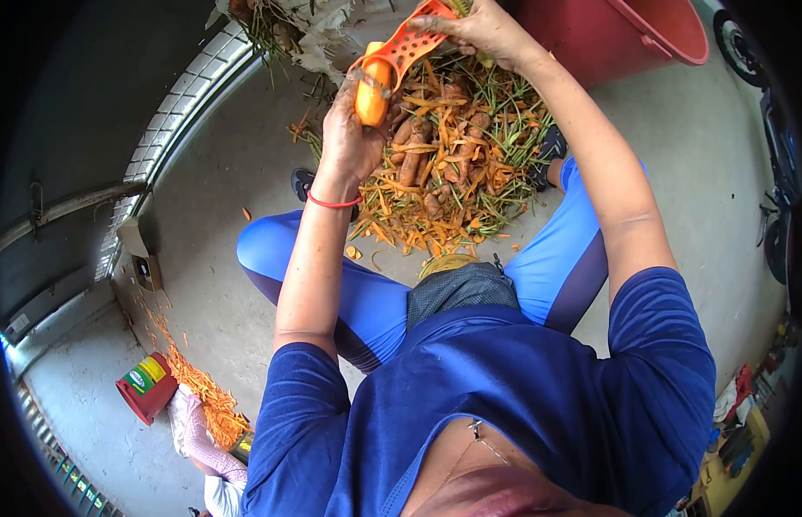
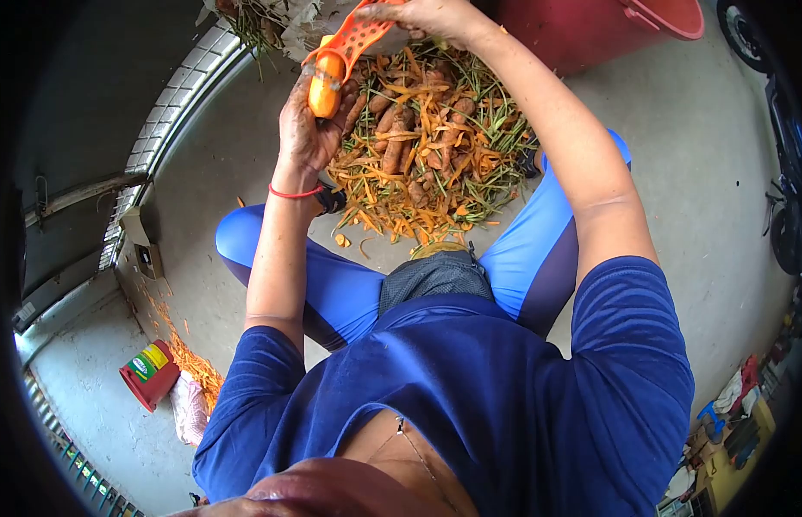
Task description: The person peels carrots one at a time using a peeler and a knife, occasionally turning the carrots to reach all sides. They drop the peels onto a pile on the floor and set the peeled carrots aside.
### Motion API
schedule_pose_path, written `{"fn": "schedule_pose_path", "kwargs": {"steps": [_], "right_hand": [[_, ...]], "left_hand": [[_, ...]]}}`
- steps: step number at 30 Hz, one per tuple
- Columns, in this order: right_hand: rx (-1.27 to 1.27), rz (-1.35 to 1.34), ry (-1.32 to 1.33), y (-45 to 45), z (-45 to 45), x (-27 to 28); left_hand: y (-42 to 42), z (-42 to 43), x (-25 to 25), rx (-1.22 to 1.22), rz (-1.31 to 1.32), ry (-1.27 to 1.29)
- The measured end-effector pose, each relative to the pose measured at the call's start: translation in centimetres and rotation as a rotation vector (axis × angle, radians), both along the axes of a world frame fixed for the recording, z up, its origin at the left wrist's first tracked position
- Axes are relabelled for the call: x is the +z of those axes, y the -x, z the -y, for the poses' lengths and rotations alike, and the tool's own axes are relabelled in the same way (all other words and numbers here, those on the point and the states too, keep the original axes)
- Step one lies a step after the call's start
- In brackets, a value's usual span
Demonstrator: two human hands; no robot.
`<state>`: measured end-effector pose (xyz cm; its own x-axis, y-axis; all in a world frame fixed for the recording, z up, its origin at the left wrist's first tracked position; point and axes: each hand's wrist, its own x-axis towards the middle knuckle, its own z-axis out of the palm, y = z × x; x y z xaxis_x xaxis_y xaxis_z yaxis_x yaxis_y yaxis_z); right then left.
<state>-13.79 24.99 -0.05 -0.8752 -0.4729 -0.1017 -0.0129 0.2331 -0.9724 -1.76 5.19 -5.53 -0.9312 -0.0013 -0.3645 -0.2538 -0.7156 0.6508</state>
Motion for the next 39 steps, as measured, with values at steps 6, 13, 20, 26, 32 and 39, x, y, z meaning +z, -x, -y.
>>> {"fn": "schedule_pose_path", "kwargs": {"steps": [6,13,20,26,32,39], "right_hand": [[-0.297,-0.047,0.133,2.1,-3.5,1.9],[0.119,-0.106,0.126,-2.3,1.5,-1.6],[-0.18,0.049,0.13,2.1,-2.7,-0.9],[-0.206,-0.088,-0.472,3.7,-8.3,-18.8],[-0.096,0.131,-0.746,-0.5,-8.4,-22.8],[0.002,-0.435,-0.28,-8.0,-3.0,-1.4]], "left_hand": [[0.0,1.1,-0.9,-0.098,-0.067,-0.19],[0.1,0.3,-0.3,-0.047,0.008,-0.105],[-0.1,0.5,-0.2,-0.173,-0.007,-0.147],[-0.6,0.8,-0.1,-0.15,0.069,-0.099],[-2.0,-0.5,0.1,-0.249,-0.073,0.443],[-1.7,-0.7,-1.1,-0.087,-0.413,1.125]]}}
